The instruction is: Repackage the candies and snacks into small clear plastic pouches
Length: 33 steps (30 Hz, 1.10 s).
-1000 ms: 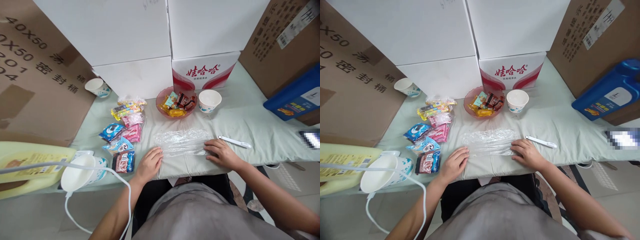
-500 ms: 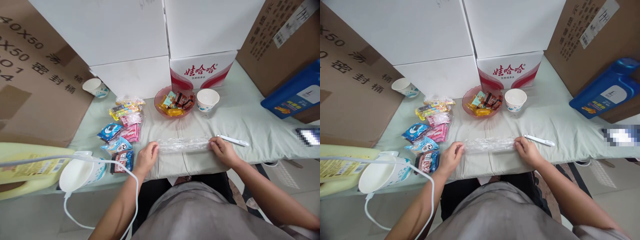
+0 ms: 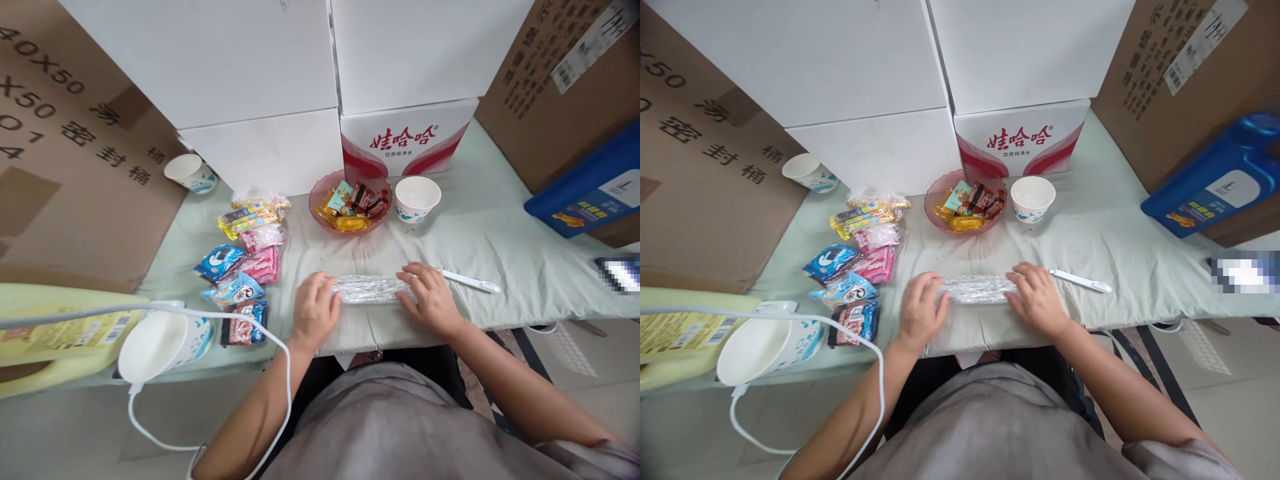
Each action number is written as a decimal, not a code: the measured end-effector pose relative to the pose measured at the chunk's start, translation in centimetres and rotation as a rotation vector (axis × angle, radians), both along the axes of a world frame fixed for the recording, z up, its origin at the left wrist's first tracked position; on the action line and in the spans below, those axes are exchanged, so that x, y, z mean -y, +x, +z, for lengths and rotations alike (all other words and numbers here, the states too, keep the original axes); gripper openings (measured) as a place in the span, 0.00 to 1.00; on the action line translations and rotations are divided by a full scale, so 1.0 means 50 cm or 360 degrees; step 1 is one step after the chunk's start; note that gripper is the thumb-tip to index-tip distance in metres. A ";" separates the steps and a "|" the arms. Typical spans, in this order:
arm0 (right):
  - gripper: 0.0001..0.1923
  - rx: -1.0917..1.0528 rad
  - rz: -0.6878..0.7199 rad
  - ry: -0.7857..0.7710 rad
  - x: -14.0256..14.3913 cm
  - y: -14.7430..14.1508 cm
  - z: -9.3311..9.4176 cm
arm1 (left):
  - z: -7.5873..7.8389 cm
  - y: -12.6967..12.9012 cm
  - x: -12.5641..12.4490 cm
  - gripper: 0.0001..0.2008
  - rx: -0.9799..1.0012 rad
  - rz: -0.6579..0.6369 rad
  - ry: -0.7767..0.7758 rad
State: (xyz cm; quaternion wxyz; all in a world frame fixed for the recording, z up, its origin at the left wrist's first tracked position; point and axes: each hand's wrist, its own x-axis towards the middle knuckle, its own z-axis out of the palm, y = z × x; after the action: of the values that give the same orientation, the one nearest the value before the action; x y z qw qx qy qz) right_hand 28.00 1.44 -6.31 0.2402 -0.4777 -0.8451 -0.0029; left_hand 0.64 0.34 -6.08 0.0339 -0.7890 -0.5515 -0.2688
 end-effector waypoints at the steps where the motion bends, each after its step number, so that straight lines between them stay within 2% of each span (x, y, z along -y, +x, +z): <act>1: 0.23 0.0071 0.0144 -0.0048 0.003 -0.012 -0.004 | -0.004 0.015 0.006 0.19 -0.0034 -0.0156 -0.0094; 3: 0.32 0.0233 0.0326 -0.0163 0.008 -0.032 -0.019 | -0.021 0.040 0.016 0.28 -0.0152 -0.0344 -0.0310; 6: 0.41 0.0364 0.0278 -0.0259 0.014 -0.025 -0.045 | -0.049 0.046 0.025 0.37 -0.0319 -0.0268 -0.0496; 9: 0.43 0.0374 0.0173 -0.0241 0.026 0.022 -0.054 | -0.058 0.028 0.032 0.38 -0.0351 -0.0095 -0.0516; 11: 0.45 0.0357 0.0177 -0.0224 0.042 0.058 -0.051 | -0.049 0.024 0.041 0.36 -0.0309 0.0010 -0.0489; 13: 0.45 0.0333 0.0217 -0.0230 0.063 0.084 -0.046 | -0.035 0.037 0.055 0.32 -0.0238 0.0031 -0.0479; 15: 0.37 0.0293 0.0256 -0.0257 0.088 0.096 -0.039 | -0.022 0.062 0.073 0.27 -0.0155 -0.0107 -0.0529; 18: 0.16 0.0177 0.0319 -0.0300 0.122 0.092 -0.020 | -0.012 0.103 0.092 0.27 -0.0066 -0.0495 -0.0658; 20: 0.14 0.0064 0.0383 -0.0308 0.136 0.084 0.002 | -0.011 0.115 0.096 0.27 -0.0045 -0.0722 -0.0714; 23: 0.12 -0.0149 0.0499 -0.0357 0.139 0.074 0.045 | -0.011 0.107 0.086 0.24 0.0013 -0.0976 -0.0780; 25: 0.11 -0.0328 0.0618 -0.0479 0.126 0.068 0.071 | -0.011 0.093 0.077 0.26 0.0101 -0.1083 -0.0834; 27: 0.09 -0.0516 0.0659 -0.0642 0.098 0.060 0.088 | -0.012 0.081 0.072 0.34 0.0220 -0.1113 -0.0879; 30: 0.06 -0.0729 0.0429 -0.0846 0.029 0.037 0.091 | -0.017 0.076 0.070 0.45 0.0364 -0.1061 -0.0945; 33: 0.09 -0.0824 0.0181 -0.0996 -0.056 -0.001 0.073 | -0.021 0.080 0.072 0.50 0.0424 -0.1010 -0.1005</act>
State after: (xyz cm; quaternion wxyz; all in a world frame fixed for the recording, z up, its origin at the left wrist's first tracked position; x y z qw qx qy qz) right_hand 27.96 4.22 -2.68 0.2877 -0.4653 -0.7418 0.3879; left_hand 4.64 -3.24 -7.14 -0.3627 -0.8490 -0.3373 -0.1838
